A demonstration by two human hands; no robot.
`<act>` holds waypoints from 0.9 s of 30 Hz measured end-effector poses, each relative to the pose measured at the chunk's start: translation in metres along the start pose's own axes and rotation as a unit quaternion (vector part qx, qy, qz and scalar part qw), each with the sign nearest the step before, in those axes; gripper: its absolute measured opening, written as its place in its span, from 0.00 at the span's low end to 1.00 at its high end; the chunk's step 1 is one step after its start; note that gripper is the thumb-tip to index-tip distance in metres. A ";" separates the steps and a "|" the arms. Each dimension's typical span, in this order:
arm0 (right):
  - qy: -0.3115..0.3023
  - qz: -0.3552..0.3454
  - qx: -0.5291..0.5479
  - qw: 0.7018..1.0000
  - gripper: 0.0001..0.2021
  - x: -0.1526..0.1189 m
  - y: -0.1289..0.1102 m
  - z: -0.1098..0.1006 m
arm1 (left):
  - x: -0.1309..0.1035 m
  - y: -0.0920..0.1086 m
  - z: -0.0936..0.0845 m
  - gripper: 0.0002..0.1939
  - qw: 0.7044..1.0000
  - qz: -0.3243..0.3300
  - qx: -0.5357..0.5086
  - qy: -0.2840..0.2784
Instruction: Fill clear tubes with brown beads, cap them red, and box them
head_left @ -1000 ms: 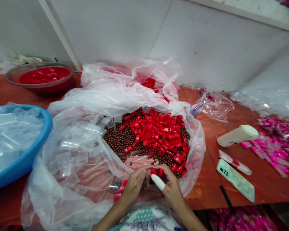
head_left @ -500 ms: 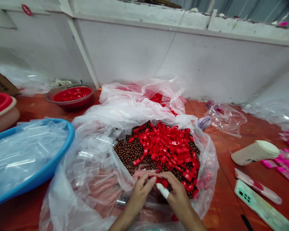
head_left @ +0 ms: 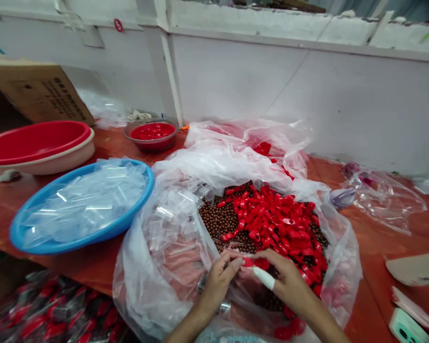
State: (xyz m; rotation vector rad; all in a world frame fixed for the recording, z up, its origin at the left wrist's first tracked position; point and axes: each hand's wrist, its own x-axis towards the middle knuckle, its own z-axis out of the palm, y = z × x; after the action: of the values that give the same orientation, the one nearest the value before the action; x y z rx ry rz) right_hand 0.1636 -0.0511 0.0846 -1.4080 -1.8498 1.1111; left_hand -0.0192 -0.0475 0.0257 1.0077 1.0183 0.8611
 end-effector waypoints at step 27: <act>0.046 -0.066 0.051 0.995 0.14 0.118 -0.045 0.006 | -0.030 -0.006 -0.014 0.21 0.997 -0.020 -0.064 0.032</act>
State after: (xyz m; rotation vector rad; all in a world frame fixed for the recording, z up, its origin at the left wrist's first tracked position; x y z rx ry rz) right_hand 0.1020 0.0547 0.1140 -1.2396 -1.7680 1.0416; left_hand -0.0406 -0.0733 0.0256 0.8541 1.0217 0.9184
